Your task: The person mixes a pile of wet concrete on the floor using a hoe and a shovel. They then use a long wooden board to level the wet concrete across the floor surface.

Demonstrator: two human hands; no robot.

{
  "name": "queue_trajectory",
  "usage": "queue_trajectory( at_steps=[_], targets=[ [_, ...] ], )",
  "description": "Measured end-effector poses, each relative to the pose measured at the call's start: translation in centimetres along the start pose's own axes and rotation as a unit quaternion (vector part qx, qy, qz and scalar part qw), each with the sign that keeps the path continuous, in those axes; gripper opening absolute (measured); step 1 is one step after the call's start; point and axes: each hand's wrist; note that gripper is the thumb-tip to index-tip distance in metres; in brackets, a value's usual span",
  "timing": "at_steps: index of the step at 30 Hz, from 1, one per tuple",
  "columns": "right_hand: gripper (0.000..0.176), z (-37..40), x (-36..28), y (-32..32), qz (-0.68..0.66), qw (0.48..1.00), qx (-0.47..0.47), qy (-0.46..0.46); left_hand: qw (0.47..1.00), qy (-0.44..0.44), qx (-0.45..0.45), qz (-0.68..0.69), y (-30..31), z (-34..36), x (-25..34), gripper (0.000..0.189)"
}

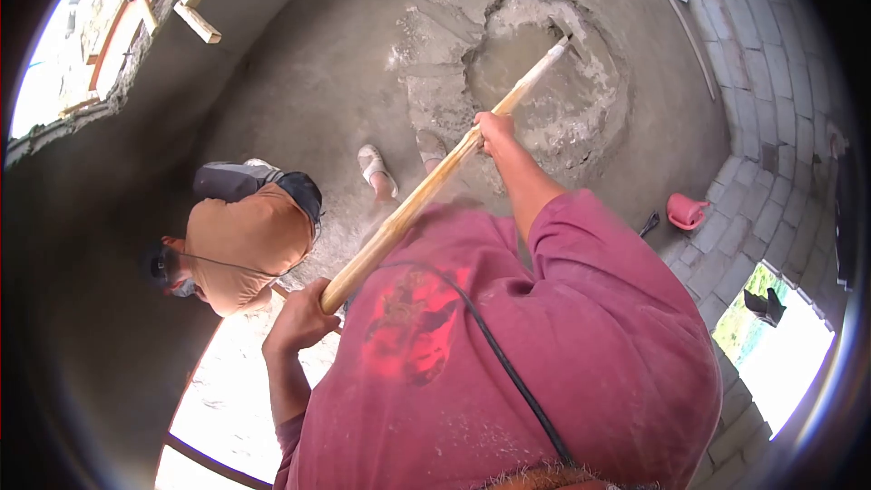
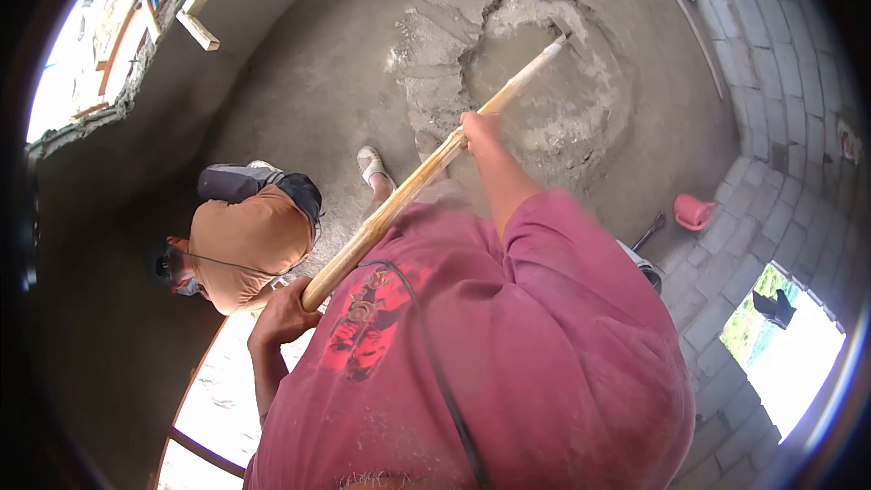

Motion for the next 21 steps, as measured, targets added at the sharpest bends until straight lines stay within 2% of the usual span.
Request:
queue_trajectory(
  at_steps=[4,9,12,15,21],
  targets=[
    [0.035,0.5,1.1,-1.7,0.046,0.999,0.014,0.004,1.000,0.008,0.007,0.000,0.4,1.4,0.6,0.044],
    [0.050,3.6,4.8,-2.9,-0.008,1.000,-0.025,0.003,0.996,0.071,0.009,-0.051,1.3,4.0,-1.2,0.047],
    [0.047,6.9,5.1,-2.6,-0.047,0.995,-0.059,-0.064,0.995,0.091,0.021,-0.043,2.1,6.1,-1.4,0.048],
    [0.043,4.9,9.3,-3.9,-0.050,0.991,-0.096,-0.079,0.994,0.080,0.046,-0.054,3.1,8.1,-2.7,0.049],
    [0.039,14.0,8.4,-3.2,-0.063,0.969,-0.152,-0.182,0.985,0.117,0.089,-0.093,6.8,12.7,-3.5,0.048]
  ],
)
Point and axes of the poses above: each hand's wrist, its own z-axis away from the middle knuckle, its own y-axis out of the back of the hand, x = y × z, and after that the axes turned 8 degrees about -y, right-handed
